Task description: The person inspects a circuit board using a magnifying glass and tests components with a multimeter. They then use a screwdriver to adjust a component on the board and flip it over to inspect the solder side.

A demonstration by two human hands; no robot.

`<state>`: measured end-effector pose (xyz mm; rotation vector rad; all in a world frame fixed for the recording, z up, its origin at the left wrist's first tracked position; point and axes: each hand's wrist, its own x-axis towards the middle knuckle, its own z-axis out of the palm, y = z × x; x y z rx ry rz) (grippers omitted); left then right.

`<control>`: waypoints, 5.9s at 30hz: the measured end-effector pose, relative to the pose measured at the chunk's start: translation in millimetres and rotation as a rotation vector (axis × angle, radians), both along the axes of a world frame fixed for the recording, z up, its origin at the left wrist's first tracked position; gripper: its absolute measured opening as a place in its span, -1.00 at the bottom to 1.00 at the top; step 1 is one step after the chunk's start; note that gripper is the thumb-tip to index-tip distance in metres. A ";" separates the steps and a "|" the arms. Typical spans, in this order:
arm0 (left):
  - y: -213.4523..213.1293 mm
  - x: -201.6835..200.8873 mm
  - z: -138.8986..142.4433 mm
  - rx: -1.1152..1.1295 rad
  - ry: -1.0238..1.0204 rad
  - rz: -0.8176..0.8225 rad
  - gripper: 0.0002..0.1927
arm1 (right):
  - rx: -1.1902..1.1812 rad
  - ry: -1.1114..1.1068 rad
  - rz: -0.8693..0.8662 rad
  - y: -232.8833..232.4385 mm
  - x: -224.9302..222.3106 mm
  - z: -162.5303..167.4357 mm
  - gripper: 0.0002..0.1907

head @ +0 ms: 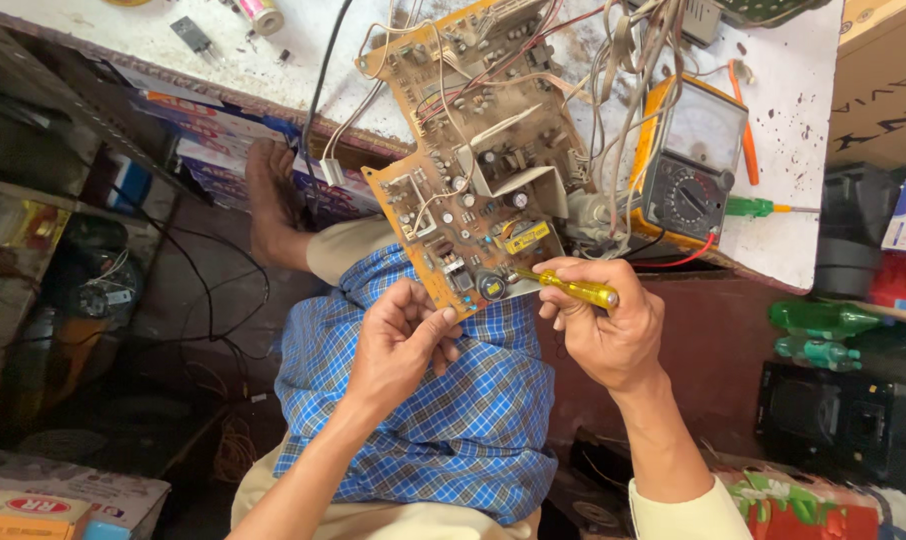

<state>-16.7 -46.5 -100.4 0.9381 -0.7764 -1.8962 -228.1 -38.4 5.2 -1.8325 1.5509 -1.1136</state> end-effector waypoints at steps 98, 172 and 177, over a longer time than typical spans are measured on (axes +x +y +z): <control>-0.2 -1.4 5.3 0.005 0.053 -0.018 -0.89 | -0.047 0.092 -0.026 -2.7 -3.2 9.4 -0.81; 1.5 -2.5 70.4 -0.984 -1.041 0.412 -0.31 | -0.331 -0.422 -0.197 45.6 -51.2 28.0 -0.76; -23.8 -32.4 93.2 -1.226 -1.198 0.097 -0.25 | -0.392 -0.511 -0.255 78.5 -64.3 0.8 -0.82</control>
